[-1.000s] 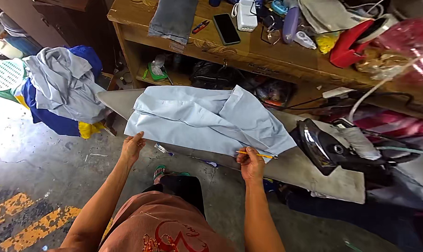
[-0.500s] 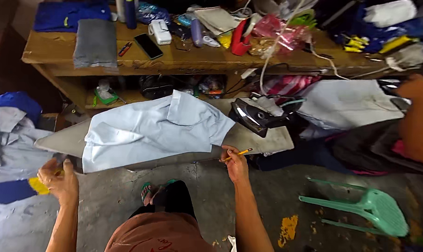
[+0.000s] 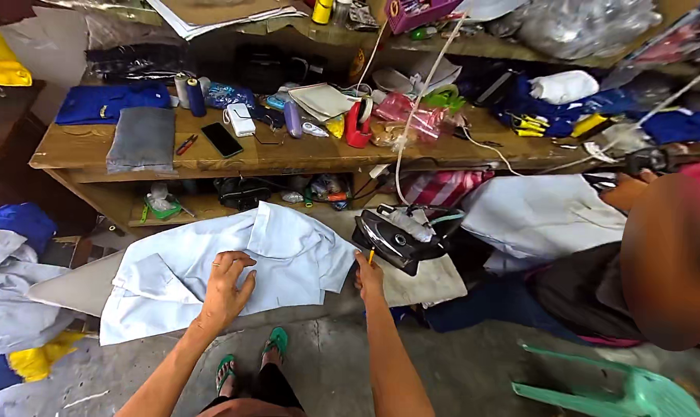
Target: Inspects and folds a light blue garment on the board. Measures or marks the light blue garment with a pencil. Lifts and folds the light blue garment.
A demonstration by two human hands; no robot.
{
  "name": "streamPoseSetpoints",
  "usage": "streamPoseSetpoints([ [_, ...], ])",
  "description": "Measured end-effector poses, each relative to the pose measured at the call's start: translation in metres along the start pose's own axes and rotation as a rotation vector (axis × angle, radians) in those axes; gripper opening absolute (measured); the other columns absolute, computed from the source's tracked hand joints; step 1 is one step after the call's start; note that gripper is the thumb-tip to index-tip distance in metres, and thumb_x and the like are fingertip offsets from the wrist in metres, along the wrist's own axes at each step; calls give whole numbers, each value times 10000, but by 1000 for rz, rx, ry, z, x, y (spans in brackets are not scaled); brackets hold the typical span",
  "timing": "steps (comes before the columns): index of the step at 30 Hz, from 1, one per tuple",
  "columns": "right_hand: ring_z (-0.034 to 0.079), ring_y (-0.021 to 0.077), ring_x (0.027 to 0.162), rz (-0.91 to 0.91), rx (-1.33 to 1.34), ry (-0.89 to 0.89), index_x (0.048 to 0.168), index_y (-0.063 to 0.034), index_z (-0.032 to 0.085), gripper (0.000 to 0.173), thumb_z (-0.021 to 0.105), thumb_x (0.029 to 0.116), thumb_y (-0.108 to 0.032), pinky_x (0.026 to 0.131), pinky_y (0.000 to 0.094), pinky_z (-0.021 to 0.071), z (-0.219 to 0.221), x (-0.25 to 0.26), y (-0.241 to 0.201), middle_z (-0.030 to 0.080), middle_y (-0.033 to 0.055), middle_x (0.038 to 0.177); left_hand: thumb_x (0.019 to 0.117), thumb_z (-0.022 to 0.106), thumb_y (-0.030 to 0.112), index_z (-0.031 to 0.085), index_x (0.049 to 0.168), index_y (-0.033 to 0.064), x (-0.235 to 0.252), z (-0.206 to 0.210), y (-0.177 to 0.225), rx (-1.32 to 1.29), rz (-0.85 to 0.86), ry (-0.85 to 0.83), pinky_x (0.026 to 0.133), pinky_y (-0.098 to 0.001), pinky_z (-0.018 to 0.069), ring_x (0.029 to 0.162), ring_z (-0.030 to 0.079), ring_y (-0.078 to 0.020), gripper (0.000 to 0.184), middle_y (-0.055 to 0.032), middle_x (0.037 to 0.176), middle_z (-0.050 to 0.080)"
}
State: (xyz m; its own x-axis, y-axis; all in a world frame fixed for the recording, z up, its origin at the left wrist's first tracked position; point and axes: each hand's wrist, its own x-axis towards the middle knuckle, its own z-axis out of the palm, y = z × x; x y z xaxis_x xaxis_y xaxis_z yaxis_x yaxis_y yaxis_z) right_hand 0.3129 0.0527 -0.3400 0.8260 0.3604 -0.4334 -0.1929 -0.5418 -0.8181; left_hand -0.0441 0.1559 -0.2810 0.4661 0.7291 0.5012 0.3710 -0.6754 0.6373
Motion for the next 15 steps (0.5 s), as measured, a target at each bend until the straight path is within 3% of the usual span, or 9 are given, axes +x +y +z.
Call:
streamPoseSetpoints([
  [2,381,117,538,-19,-21,-34,1057,-34,628,326,655,1002,-354,496,310,355,1,7,0,440,10,695,969,611,224,752,1070,87,6,8,1,15,-24,-55,1016,-437,503,1143,651,-259,221,-96,1142,726],
  [7,453,80,569,-357,-64,-163,986,-3,687,180,696,950,-179,528,289,394,-3,-8,-9,564,13,726,989,615,233,707,1180,21,23,41,22,-144,-186,-312,959,-414,564,1024,708,-229,300,-121,1061,742],
  [8,468,67,576,-410,-38,-207,978,0,687,166,698,937,-160,534,274,404,-4,-22,-17,578,6,733,966,675,300,652,1292,19,26,49,32,-204,-248,-376,964,-421,560,1059,694,-243,431,-139,1126,723],
  [10,539,45,616,-558,15,-337,964,7,693,145,685,912,-128,576,247,473,-3,-61,-39,622,-3,749,814,849,420,422,1549,77,35,64,57,-319,-335,-471,1044,-462,520,1241,613,-273,917,-168,1381,611],
  [11,583,45,644,-655,5,-435,955,7,702,142,680,907,-125,611,250,519,-3,-86,-49,647,0,753,745,903,432,318,1609,107,37,71,70,-366,-342,-471,1107,-459,485,1332,559,-263,1093,-163,1496,529],
  [12,601,38,626,-772,-39,-531,931,-9,717,141,682,908,-144,601,251,537,-1,-109,-58,658,-9,722,732,918,397,279,1623,101,37,76,78,-413,-321,-433,1138,-440,464,1374,528,-251,1136,-164,1546,480],
  [13,592,30,587,-900,-106,-614,914,-40,735,158,675,914,-186,560,250,527,0,-127,-66,651,-23,680,769,893,298,323,1598,59,35,78,83,-453,-277,-365,1157,-430,450,1388,522,-253,1034,-178,1546,482],
  [14,594,25,569,-1012,-159,-675,927,-83,756,181,666,917,-239,536,249,520,0,-138,-76,659,-37,670,816,832,182,452,1514,6,32,75,85,-481,-226,-274,1142,-431,462,1347,561,-261,814,-191,1478,552],
  [15,554,0,542,-1054,-137,-749,991,-111,758,193,671,934,-273,506,213,491,-2,-140,-88,633,-65,655,858,761,96,599,1363,-22,31,67,85,-482,-198,-175,1079,-420,512,1237,636,-245,543,-182,1331,655],
])
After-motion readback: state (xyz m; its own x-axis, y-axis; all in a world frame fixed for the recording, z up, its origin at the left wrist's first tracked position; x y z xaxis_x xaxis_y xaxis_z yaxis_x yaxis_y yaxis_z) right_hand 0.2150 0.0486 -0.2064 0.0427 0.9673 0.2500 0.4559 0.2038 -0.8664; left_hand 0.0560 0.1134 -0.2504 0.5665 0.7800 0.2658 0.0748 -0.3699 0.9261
